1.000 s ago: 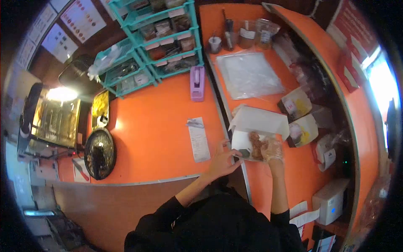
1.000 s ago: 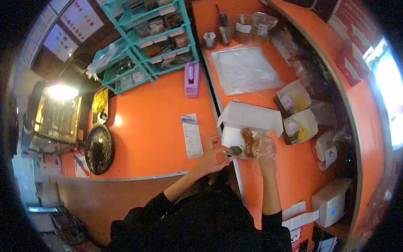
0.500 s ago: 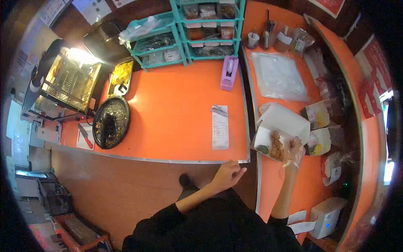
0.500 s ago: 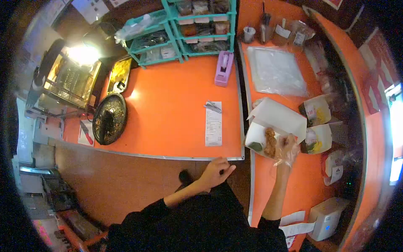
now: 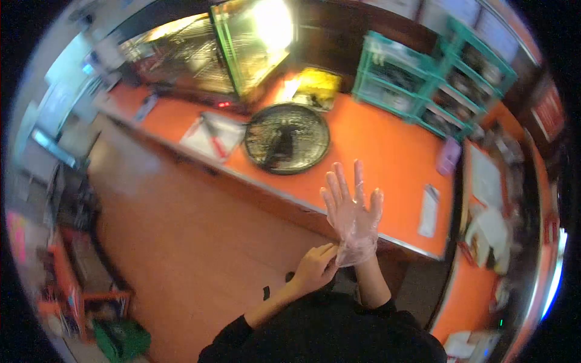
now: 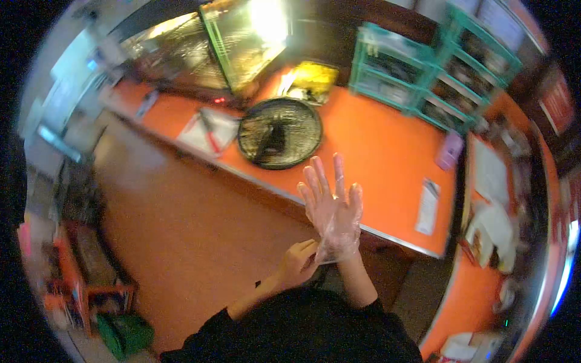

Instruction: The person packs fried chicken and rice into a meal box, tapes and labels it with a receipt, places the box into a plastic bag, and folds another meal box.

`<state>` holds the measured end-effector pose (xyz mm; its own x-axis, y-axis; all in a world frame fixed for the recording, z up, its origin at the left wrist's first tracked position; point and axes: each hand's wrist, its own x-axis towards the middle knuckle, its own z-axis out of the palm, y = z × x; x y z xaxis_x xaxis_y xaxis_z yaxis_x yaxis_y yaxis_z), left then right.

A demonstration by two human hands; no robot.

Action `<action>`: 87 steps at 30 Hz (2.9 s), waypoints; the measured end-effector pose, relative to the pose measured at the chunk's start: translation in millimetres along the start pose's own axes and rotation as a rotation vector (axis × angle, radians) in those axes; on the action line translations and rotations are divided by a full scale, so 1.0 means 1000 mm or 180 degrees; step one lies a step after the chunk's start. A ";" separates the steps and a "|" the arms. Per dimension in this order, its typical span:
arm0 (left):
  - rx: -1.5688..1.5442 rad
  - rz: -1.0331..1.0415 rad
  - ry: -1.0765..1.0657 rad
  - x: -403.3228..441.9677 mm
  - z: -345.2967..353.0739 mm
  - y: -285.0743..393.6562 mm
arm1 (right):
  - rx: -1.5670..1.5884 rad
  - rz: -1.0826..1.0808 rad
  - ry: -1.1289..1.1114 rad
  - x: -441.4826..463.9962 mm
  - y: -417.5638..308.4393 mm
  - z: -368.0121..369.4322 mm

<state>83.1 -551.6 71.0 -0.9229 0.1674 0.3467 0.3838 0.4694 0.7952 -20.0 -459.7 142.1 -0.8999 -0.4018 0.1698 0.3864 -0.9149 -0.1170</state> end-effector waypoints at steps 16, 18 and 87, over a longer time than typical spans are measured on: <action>-0.0138 -0.1921 0.2176 -0.106 -0.404 -0.288 | -0.0658 0.2253 -0.0015 0.276 0.551 -0.012; -0.0151 -0.2294 0.1954 -0.113 -0.472 -0.312 | -0.0545 0.2324 -0.0114 0.322 0.621 -0.006; 0.2669 0.0802 -0.1002 0.795 -1.401 -1.206 | -0.3521 -0.3858 0.5057 0.849 1.108 -0.112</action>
<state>-1072.0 -2199.9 84.6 -0.8279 0.5194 0.2116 0.5403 0.8398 0.0528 -378.5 -1810.3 46.5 -0.1513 0.9880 -0.0318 -0.0007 -0.0323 -0.9995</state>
